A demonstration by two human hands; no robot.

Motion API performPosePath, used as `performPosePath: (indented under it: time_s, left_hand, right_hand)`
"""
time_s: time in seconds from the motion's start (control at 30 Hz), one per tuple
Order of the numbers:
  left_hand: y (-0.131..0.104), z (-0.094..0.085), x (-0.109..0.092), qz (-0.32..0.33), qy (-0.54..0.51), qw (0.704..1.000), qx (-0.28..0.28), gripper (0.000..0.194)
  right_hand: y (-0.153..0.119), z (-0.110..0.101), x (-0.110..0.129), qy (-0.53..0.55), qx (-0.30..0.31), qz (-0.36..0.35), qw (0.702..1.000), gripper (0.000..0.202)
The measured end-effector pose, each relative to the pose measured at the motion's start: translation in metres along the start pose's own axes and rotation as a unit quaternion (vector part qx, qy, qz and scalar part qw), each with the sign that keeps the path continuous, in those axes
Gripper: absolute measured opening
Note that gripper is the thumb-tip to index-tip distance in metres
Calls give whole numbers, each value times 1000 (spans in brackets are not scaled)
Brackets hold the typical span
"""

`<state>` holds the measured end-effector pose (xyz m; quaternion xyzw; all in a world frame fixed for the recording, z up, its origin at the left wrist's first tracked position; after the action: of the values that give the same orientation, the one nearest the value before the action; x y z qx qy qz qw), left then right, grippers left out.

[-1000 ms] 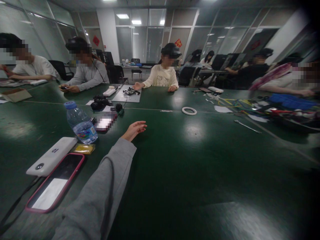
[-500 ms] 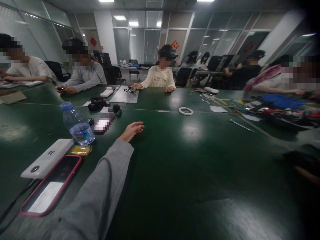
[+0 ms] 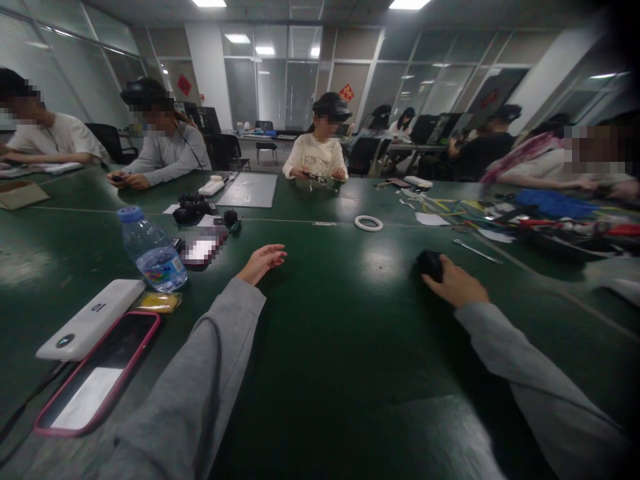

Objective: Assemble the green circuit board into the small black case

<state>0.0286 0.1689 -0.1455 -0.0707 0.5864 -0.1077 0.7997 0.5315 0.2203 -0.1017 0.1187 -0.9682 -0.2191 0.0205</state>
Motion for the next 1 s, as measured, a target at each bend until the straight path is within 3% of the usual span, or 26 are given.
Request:
performPosePath:
  time_s: [0.07,0.17,0.23,0.3,0.37,0.5,0.77,1.0]
  left_hand:
    - [1,0,1,0,-2,1000,0,32]
    - [3,-3,1,10,-11,1000,-5,30]
    - [3,-6,-1,25,-26,999,-15,27]
    - [2,-8,-3,36,-36,998,-24,27]
    - [2,-8,-3,35,-31,998,-30,31]
    - [5,-8,-1,28,-15,999,-24,37]
    - [11,-7,3,5,-25,1000,5,38]
    - [7,5,4,-11,10,999,49,44]
  right_hand:
    - [1,5,88,50,32,-100,993,72]
    - [-16,-10,224,136,25,-225,965,68]
    - [-30,-22,300,171,27,-277,945,65]
    - [-40,-32,357,184,31,-313,931,63]
    - [-46,-38,395,191,32,-335,922,62]
    - [-48,-41,418,194,37,-337,921,60]
    - [-47,-46,414,240,8,-344,908,58]
    - [-50,-48,414,251,0,-343,905,55]
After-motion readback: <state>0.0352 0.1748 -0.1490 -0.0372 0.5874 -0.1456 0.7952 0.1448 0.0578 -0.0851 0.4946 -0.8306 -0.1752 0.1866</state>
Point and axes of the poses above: each hand's wrist, its own y-axis towards the middle knuckle, its own z-axis out of the palm, x = y × z, the point moved 10 cm from there along y, towards the middle knuckle, and after that the axes turned 14 degrees about -z, right-handed, at the moved point
